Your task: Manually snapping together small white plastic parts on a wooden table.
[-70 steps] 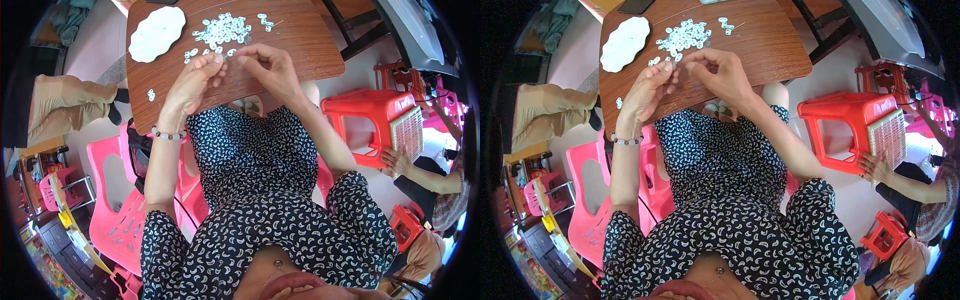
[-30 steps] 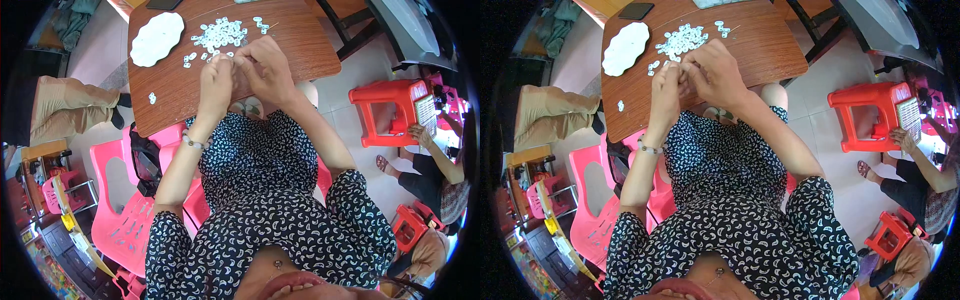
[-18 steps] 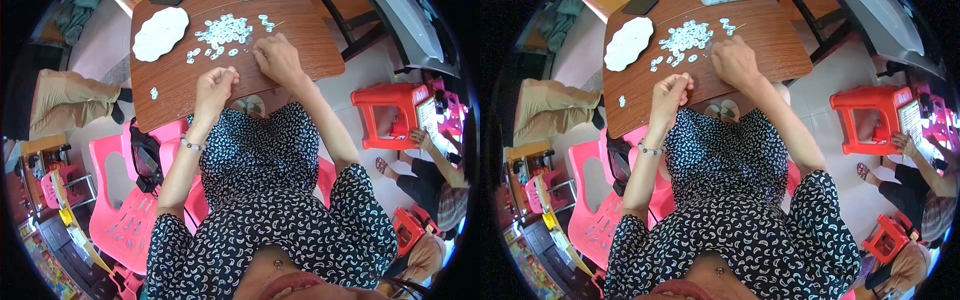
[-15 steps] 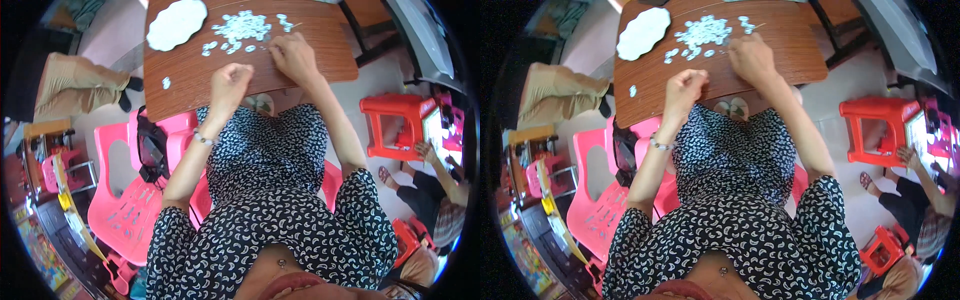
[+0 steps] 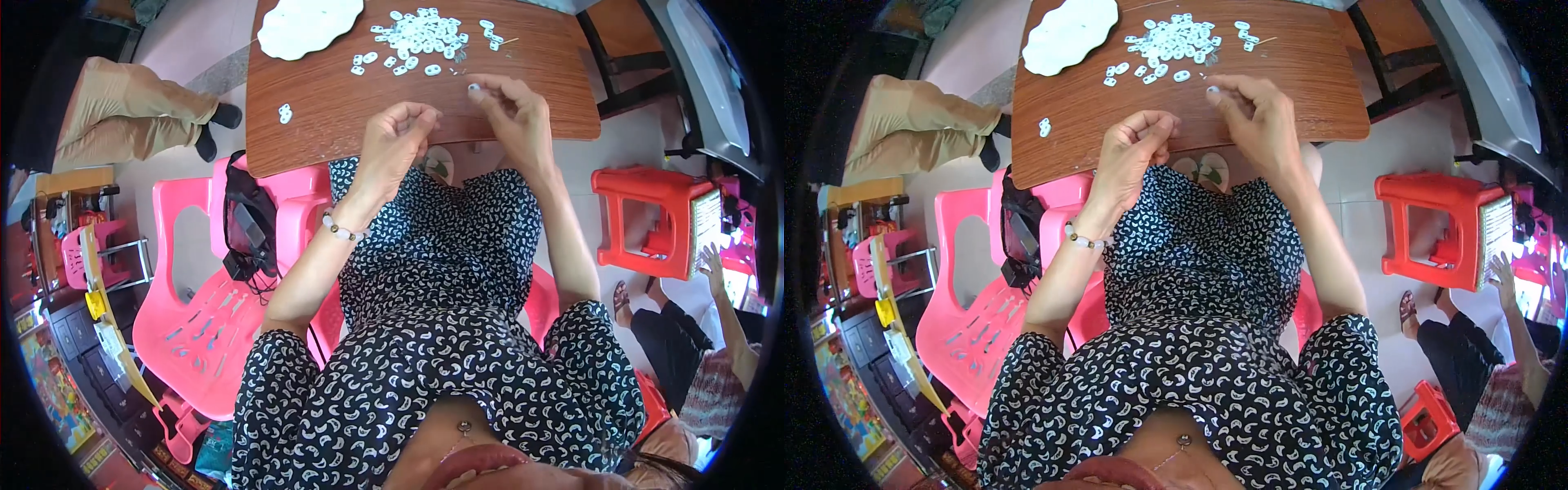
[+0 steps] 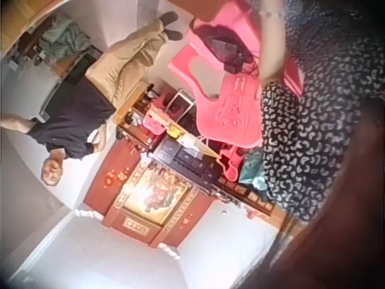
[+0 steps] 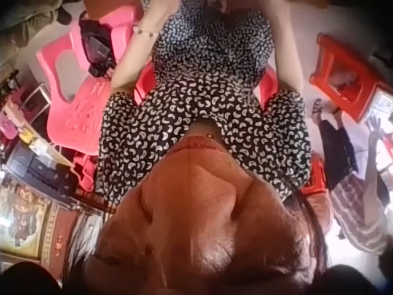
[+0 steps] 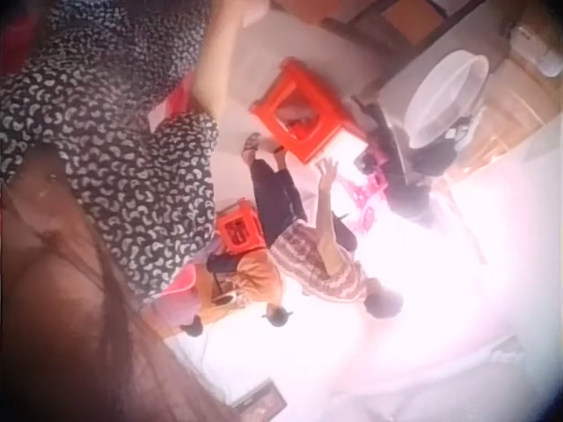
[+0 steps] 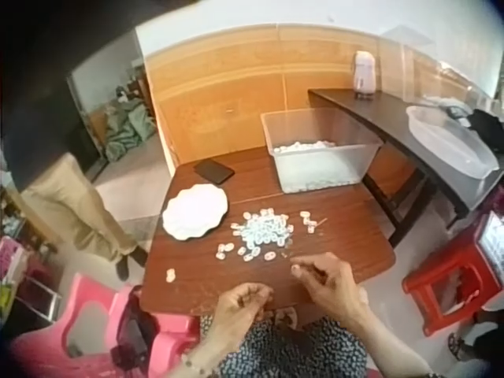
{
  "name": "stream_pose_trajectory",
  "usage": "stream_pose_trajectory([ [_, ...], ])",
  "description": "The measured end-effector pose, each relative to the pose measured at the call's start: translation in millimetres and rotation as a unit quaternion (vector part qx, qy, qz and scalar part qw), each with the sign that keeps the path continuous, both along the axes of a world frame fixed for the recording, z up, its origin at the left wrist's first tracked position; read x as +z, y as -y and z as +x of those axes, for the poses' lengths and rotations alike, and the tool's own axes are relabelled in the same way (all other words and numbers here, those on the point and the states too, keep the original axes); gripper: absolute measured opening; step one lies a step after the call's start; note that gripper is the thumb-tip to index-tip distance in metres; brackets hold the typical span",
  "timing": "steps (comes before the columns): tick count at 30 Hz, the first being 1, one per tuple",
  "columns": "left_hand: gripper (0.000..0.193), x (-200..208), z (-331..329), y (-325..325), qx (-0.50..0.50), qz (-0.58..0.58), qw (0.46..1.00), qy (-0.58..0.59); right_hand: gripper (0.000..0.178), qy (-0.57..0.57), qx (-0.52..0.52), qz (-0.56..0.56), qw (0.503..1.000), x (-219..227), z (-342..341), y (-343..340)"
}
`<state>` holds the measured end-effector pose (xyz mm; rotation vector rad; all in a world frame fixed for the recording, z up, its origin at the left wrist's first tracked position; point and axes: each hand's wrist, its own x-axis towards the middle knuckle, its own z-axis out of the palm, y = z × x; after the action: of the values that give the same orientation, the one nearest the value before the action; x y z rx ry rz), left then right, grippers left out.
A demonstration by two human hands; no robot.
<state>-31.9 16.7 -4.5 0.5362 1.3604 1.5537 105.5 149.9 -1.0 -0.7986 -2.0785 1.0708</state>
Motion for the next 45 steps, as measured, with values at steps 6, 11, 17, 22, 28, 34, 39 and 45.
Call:
stream_pose_trajectory([
  [6,0.019,19,16,11,-0.037,-0.004,0.999,-0.018,0.017,-0.085,0.04,-0.345,0.934,12,30,38],
  [11,0.018,25,24,11,-0.103,0.007,0.987,-0.123,0.021,-0.071,0.03,-0.338,0.938,18,45,51],
  [17,0.015,27,34,10,-0.106,-0.002,0.977,-0.185,0.02,-0.069,-0.013,-0.281,0.957,20,51,58],
  [22,0.015,22,36,11,-0.102,-0.005,0.974,-0.203,0.02,-0.054,-0.017,-0.239,0.969,23,51,61],
  [28,0.015,23,39,11,-0.1,0.001,0.972,-0.213,0.017,-0.048,-0.02,-0.231,0.972,22,53,62],
  [34,0.016,21,40,10,-0.103,0.004,0.968,-0.227,0.016,-0.018,-0.014,-0.207,0.978,16,54,61],
  [39,0.015,18,40,11,-0.098,0.019,0.967,-0.234,0.016,-0.002,-0.015,-0.175,0.984,16,54,62],
  [45,0.009,25,42,11,-0.11,-0.018,0.934,-0.341,0.018,-0.041,-0.035,-0.159,0.986,10,53,65],
])
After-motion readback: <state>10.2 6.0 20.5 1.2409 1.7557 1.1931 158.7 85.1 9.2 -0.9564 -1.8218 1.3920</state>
